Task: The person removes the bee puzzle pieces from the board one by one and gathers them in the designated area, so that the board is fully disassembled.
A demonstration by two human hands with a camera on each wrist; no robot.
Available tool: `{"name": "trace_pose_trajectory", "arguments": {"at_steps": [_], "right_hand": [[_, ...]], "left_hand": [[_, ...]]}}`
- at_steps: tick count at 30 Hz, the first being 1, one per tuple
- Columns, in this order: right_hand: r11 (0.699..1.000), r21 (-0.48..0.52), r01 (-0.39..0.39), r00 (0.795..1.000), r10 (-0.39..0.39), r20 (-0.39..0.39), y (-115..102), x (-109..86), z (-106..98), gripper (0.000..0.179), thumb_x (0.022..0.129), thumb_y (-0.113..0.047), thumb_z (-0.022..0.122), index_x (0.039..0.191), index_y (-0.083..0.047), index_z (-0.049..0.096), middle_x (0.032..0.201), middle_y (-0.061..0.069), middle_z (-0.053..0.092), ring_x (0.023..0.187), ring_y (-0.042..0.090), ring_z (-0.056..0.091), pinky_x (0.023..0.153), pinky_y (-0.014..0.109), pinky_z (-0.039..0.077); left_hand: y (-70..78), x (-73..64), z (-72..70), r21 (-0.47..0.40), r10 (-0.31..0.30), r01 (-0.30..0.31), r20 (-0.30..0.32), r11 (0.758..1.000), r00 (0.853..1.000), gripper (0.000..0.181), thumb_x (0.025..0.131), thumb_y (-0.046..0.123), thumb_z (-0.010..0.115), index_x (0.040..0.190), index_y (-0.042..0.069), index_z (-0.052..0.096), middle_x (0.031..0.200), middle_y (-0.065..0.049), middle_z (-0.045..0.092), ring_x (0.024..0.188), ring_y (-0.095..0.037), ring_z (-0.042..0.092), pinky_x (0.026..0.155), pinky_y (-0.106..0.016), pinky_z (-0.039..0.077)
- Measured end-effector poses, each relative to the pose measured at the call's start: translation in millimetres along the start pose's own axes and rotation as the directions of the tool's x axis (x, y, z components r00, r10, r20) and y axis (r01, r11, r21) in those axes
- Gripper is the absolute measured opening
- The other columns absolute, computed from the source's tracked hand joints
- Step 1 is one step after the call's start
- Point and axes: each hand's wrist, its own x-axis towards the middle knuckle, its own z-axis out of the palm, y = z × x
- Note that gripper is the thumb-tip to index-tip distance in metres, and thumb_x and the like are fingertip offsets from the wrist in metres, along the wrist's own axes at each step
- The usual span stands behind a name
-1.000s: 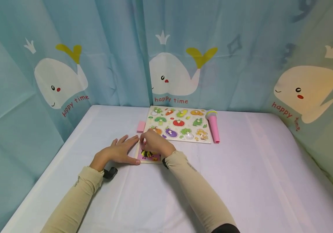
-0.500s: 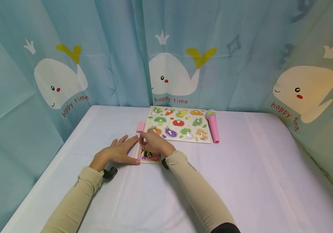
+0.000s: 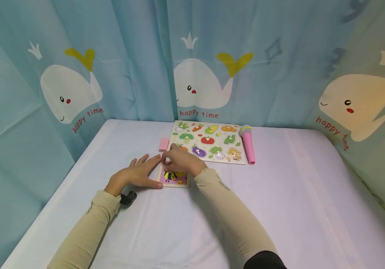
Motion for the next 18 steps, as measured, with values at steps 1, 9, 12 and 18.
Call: {"name": "trace_pose_trajectory", "arguments": {"at_steps": [1, 9, 12, 18], "right_hand": [[1.0, -0.008, 0.009, 1.0, -0.009, -0.002, 0.6, 0.3, -0.2, 0.025, 0.097, -0.019, 0.083, 0.122, -0.014, 0.079, 0.115, 0.013, 0.059, 0.095, 0.022, 0.055, 0.086, 0.036, 0.053], [0.999, 0.04, -0.028, 1.0, 0.028, 0.013, 2.4, 2.7, 0.4, 0.025, 0.096, -0.021, 0.084, 0.12, -0.015, 0.078, 0.116, 0.012, 0.058, 0.098, 0.023, 0.055, 0.086, 0.036, 0.052], [0.995, 0.084, -0.05, 0.998, 0.048, 0.026, 2.8, 2.9, 1.9, 0.022, 0.097, -0.021, 0.083, 0.117, -0.015, 0.075, 0.116, 0.011, 0.056, 0.1, 0.023, 0.055, 0.087, 0.037, 0.051], [0.992, 0.115, -0.051, 0.998, 0.048, 0.03, 4.0, 1.8, 2.6, 0.017, 0.098, -0.021, 0.082, 0.112, -0.015, 0.075, 0.119, 0.012, 0.055, 0.102, 0.024, 0.055, 0.088, 0.037, 0.051]], "left_hand": [[0.4, -0.2, -0.3, -0.001, -0.001, 0.001, -0.004, 1.0, 1.0, 0.113, 0.091, 0.061, 0.078, 0.173, 0.013, 0.018, 0.18, -0.006, 0.013, 0.163, -0.04, -0.001, 0.123, -0.071, -0.004], [1.2, 0.5, -1.1, 0.017, -0.008, 0.008, 0.0, 1.0, 1.0, 0.112, 0.092, 0.06, 0.077, 0.173, 0.012, 0.017, 0.18, -0.007, 0.013, 0.163, -0.04, -0.001, 0.124, -0.07, -0.003], [0.9, 1.0, -0.3, 0.019, -0.008, 0.008, 0.003, 1.0, 1.0, 0.112, 0.092, 0.06, 0.077, 0.173, 0.012, 0.017, 0.18, -0.007, 0.012, 0.163, -0.041, -0.002, 0.124, -0.07, -0.004], [1.5, 0.5, -1.1, 0.013, -0.008, 0.008, 0.003, 1.0, 1.0, 0.111, 0.092, 0.06, 0.077, 0.173, 0.013, 0.018, 0.18, -0.006, 0.011, 0.163, -0.04, -0.002, 0.124, -0.07, -0.004]]}}
